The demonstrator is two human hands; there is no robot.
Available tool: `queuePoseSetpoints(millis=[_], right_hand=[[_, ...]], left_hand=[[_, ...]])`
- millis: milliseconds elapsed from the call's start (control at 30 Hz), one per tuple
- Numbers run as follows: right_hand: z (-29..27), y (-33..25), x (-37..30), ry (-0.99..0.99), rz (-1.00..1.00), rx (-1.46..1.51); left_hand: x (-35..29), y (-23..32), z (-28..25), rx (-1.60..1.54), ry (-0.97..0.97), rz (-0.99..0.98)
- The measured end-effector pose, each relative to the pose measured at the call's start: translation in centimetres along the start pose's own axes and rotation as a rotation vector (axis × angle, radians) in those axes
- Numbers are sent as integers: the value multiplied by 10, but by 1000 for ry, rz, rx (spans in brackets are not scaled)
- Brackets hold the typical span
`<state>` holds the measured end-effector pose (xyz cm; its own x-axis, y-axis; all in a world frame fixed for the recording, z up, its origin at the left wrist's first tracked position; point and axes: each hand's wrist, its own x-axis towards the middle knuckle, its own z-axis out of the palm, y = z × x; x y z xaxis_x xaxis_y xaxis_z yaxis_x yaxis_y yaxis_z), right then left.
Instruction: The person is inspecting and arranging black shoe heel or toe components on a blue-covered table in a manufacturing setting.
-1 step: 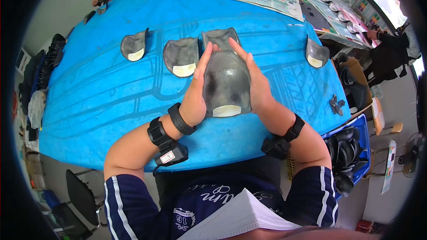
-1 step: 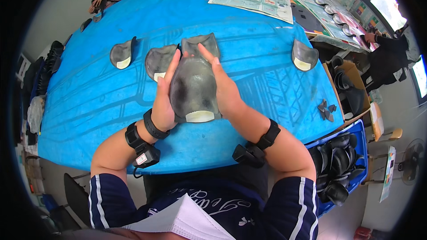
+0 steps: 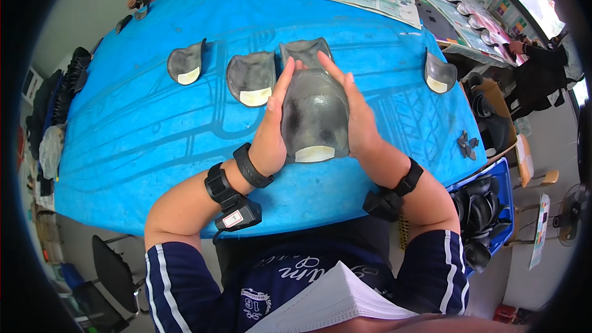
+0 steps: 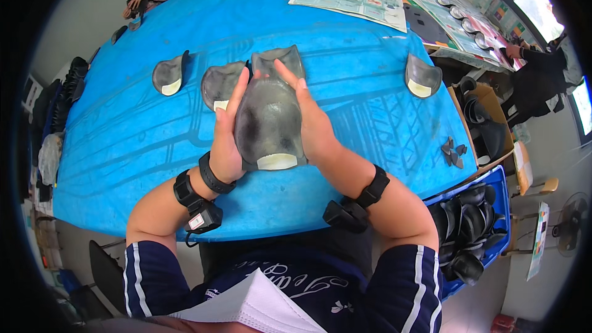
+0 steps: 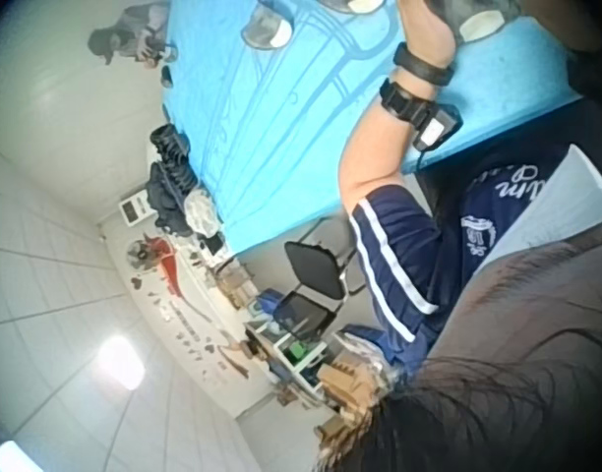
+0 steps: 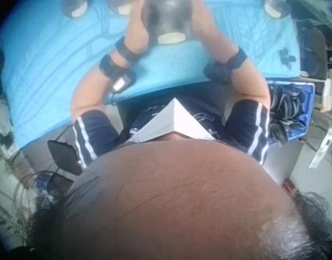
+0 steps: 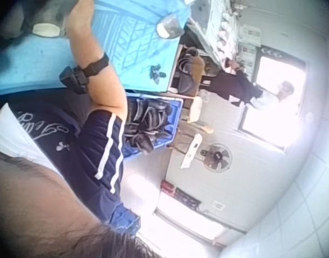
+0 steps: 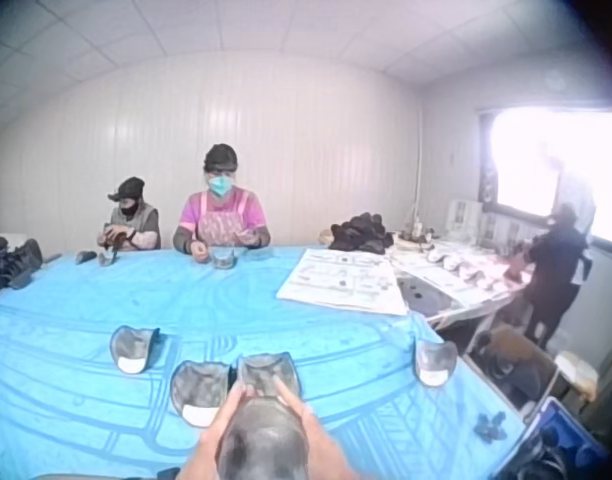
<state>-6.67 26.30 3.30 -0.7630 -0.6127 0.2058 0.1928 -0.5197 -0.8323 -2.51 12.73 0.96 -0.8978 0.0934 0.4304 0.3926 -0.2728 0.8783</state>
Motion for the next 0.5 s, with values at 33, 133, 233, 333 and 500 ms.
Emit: queuePoseSetpoints(millis=[33, 133, 233, 333, 500], right_hand=[[1, -1, -1, -1, -2, 21], [-3, 5, -1, -25, -21, 215], [-1, 3, -4, -49, 2, 275], [9, 4, -5, 52, -1, 113], [7, 0, -7, 32, 10, 21]], left_hand=[[-1, 0, 1, 0, 0, -3], [-3, 0, 9, -133, 29, 8], [-5, 4, 14, -259, 61, 11], [-8, 4, 8, -152, 40, -8], [-6, 2, 3, 13, -5, -8]])
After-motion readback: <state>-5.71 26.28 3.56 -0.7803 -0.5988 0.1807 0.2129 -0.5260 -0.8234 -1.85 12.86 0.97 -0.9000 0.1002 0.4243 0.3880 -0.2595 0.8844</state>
